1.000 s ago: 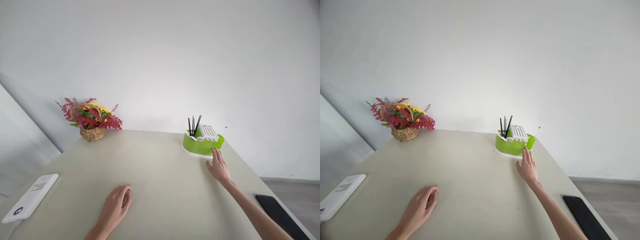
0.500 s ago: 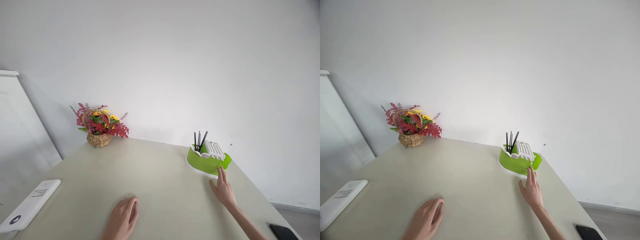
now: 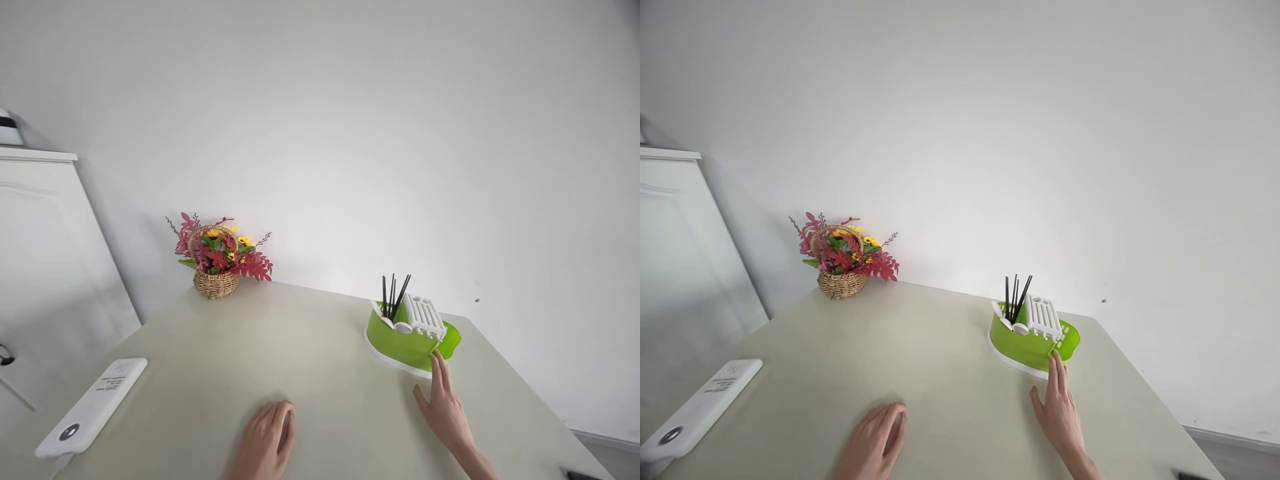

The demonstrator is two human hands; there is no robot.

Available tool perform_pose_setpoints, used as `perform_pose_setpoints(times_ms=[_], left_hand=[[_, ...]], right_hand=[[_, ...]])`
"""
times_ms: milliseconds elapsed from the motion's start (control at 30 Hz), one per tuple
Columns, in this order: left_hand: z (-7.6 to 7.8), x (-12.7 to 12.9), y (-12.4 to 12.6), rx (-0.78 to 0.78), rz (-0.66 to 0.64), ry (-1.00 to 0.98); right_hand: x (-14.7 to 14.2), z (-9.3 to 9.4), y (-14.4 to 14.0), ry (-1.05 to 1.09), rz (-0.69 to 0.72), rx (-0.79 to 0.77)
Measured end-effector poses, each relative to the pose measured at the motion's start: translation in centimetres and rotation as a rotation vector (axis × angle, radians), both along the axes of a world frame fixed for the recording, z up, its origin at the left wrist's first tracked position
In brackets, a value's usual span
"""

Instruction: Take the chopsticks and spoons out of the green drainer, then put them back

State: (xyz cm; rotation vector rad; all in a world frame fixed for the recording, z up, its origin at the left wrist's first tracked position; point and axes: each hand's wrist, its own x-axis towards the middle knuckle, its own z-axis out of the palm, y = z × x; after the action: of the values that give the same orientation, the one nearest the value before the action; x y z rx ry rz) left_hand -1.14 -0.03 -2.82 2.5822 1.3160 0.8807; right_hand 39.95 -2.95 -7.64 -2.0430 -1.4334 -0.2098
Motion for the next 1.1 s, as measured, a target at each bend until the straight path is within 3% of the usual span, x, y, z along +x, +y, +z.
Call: perform_pose_setpoints(times_ms=[733, 1100], left_hand=[[0.6, -0.4, -0.4, -0.143, 0.029, -0.061], [0.9, -0.4, -0.8, -0.205, 0.045, -0.046]], right_hand=[[-13.5, 1.7, -2.9, 0.072, 0.112, 0.165], [-17.0, 1.3, -5.3, 0.155, 0.162, 0.202]])
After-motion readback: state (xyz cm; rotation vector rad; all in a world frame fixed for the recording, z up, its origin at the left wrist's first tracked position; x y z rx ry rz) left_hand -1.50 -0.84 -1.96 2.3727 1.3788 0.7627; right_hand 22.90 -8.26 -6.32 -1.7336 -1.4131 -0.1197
